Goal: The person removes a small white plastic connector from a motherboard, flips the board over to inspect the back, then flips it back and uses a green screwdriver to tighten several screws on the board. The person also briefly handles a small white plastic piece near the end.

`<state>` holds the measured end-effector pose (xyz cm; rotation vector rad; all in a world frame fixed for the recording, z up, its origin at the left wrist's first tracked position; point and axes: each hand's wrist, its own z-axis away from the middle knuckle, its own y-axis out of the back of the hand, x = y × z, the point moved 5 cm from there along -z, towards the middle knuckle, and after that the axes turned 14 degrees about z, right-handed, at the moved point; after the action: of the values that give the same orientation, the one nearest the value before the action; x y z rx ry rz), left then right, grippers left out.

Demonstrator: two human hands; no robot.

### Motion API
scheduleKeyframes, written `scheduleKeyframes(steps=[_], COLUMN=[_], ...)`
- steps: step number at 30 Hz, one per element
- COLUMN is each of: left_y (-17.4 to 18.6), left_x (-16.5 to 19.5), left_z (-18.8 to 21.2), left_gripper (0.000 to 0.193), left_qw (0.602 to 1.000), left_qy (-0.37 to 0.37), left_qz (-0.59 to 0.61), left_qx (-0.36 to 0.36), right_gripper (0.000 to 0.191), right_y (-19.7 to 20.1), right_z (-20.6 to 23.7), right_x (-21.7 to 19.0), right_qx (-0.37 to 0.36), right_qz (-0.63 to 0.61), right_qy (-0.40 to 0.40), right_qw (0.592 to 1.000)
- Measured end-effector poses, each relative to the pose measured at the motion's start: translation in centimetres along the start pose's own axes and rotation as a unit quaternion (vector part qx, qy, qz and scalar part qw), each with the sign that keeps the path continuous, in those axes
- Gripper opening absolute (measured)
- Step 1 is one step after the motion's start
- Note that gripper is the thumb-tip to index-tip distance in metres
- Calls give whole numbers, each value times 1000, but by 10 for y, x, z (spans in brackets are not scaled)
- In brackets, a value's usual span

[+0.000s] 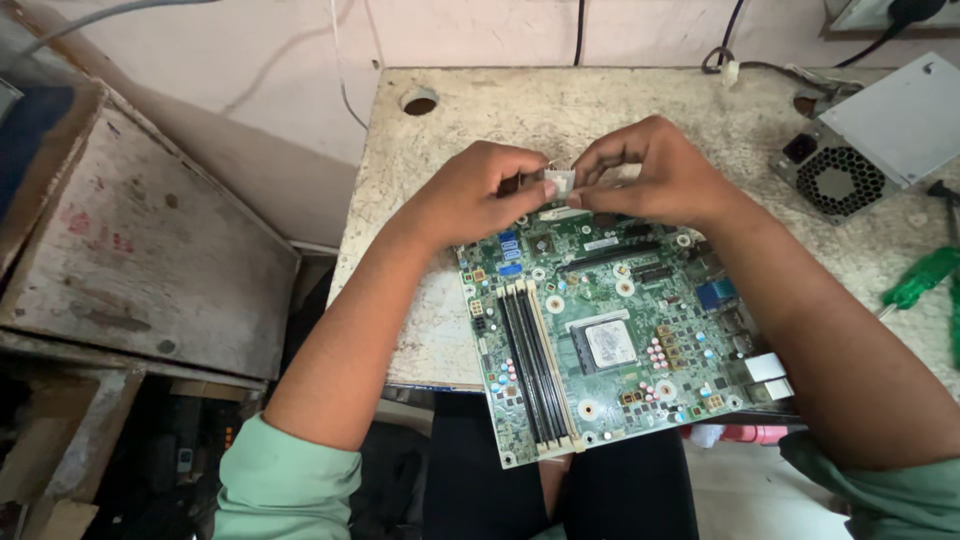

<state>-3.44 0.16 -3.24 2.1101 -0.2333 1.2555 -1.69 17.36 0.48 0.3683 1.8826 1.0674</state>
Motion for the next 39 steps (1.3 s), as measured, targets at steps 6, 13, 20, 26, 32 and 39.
scheduleKeyframes(steps=[6,13,20,26,32,39], left_y=[-6,-5,-4,-7,-8,-14], left_x=[0,2,1,-1,-8,-18], left_z=[-3,-4,-2,-3,-9,-7], left_gripper=[32,29,32,31,81,100], left_qw=[999,1000,1000,1000,986,972], left_qy=[35,-30,-10,17,59,118], left_qz=[-4,-2,7,10,-154,-194], left_qx=[5,-4,-2,-9,-33,-57], right_gripper=[18,17,22,49,40,39], right_y=[-2,0,2,5,16,21], right_z=[0,1,2,5,6,9], right_x=[0,0,-1,-5,3,11], right_qx=[-11,4,18,45,148,189], right_qz=[-2,8,12,7,32,45], right_qy=[12,23,32,100,98,69], right_qw=[1000,1000,999,994,984,979])
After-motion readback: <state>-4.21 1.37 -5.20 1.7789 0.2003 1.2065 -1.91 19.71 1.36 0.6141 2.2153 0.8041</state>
